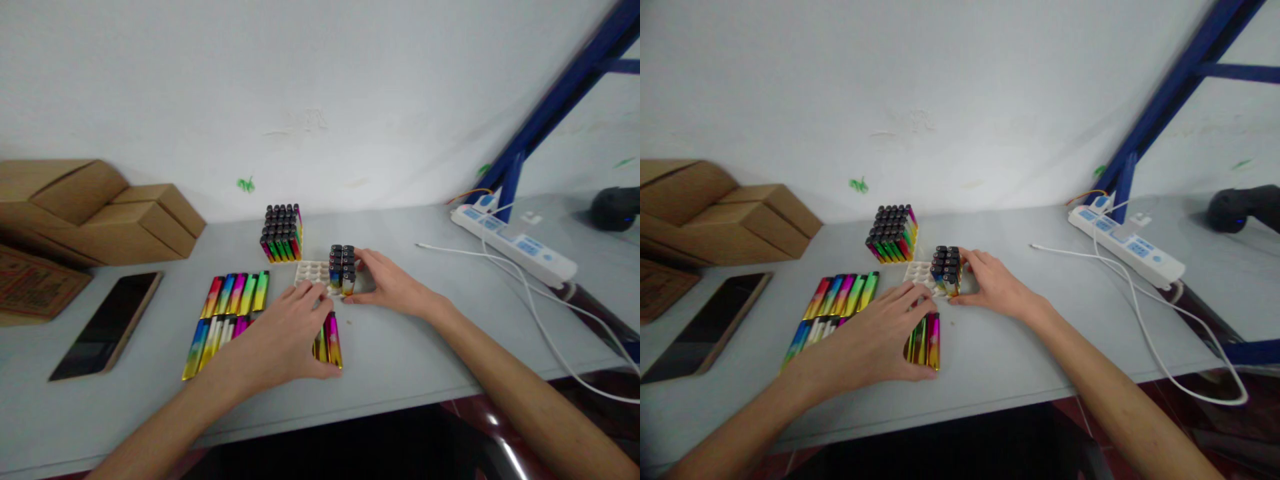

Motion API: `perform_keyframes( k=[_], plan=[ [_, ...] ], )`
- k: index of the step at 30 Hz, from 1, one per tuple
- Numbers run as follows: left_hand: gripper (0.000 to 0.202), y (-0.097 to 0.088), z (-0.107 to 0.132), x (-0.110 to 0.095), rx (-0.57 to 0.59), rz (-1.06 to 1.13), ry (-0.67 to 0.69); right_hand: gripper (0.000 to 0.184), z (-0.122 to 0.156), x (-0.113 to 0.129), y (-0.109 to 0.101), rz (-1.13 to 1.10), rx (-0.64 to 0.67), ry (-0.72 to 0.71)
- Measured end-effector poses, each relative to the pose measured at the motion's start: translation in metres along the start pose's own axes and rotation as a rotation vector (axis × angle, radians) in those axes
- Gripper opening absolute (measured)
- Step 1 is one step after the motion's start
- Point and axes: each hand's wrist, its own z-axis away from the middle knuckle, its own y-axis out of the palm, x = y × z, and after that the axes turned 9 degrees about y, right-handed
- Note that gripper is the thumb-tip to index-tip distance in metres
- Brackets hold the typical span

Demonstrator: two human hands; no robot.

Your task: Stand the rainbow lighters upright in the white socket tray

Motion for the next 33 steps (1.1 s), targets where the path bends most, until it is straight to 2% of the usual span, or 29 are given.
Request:
perform_keyframes(
  k=[5, 9, 11, 13, 16, 18, 22, 27, 33],
  plan=[
    [0.071, -0.004, 0.0, 0.002, -0.113, 0.18, 0.009, 0.088, 0.0, -0.001, 0.0, -0.009, 0.002, -0.016],
    [0.076, -0.01, 0.003, 0.007, -0.269, 0.434, -0.017, 0.084, 0.0, -0.002, 0.0, -0.007, -0.002, -0.027],
    [0.079, -0.01, 0.002, 0.009, -0.329, 0.642, -0.03, 0.082, 0.0, -0.003, 0.001, -0.016, 0.001, -0.043],
    [0.08, -0.009, -0.001, 0.011, -0.357, 0.95, -0.029, 0.08, 0.0, -0.003, 0.001, -0.022, 0.0, -0.062],
    [0.082, -0.008, -0.006, 0.011, -0.343, 1.406, -0.037, 0.079, 0.0, -0.004, 0.001, -0.024, -0.009, -0.071],
    [0.084, -0.007, -0.009, 0.012, -0.338, 1.571, -0.058, 0.08, 0.0, -0.004, 0.001, -0.024, -0.014, -0.072],
    [0.084, -0.008, -0.01, 0.013, -0.409, 1.659, -0.069, 0.078, 0.0, -0.002, 0.001, -0.015, -0.007, -0.067],
    [0.058, -0.012, -0.01, 0.009, -0.48, 1.645, -0.081, 0.084, 0.0, 0.0, 0.0, -0.007, 0.005, -0.03],
    [0.053, -0.012, -0.01, 0.009, -0.506, 1.576, -0.109, 0.082, 0.0, 0.0, -0.001, -0.011, 0.007, -0.025]
  ],
)
